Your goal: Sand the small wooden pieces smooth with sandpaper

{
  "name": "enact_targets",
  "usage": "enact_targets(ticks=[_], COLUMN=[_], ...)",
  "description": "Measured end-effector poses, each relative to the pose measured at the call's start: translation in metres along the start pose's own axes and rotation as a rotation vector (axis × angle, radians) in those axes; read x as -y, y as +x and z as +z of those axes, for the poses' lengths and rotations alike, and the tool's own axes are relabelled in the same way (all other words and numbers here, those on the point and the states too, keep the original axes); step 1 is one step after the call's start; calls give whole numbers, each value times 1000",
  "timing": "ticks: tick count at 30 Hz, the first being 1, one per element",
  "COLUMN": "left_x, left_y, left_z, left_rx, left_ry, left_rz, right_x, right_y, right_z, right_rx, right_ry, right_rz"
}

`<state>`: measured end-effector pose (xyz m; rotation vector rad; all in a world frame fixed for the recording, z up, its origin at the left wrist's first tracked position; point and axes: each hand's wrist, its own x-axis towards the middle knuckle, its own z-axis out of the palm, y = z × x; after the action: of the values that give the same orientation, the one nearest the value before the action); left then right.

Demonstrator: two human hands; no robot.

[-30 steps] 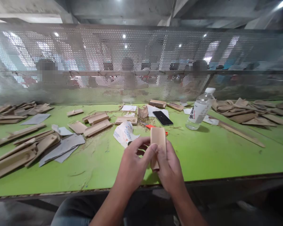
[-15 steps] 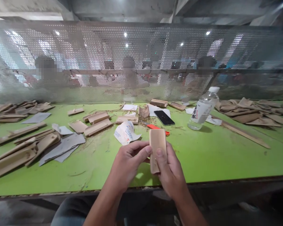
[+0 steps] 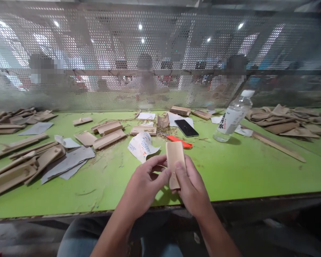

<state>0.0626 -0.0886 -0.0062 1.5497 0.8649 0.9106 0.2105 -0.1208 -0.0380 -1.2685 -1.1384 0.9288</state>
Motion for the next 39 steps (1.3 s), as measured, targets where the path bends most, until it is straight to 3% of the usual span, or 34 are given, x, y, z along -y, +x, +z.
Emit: enact_targets(ticks=[9,18,30,34,39], left_x=[-5,2,5,4,2], left_y=[-10,-12,-12,-12,-9], left_z=[3,-7,-15,-14,-10], left_rx=[28,117,179,137,20], left_ry=[172,-5,-105,-92,-27], left_rz=[-58,-110,-133,-112,-88], right_x=[8,20,18,18,13], right_y=[-4,-7,-6,-6,-1], right_z=[3,5,4,3,1], right_rx=[-22,3,-184,-102,103], right_ry=[48,158,59,41,-64], right_rz=[82,201,362,266,109])
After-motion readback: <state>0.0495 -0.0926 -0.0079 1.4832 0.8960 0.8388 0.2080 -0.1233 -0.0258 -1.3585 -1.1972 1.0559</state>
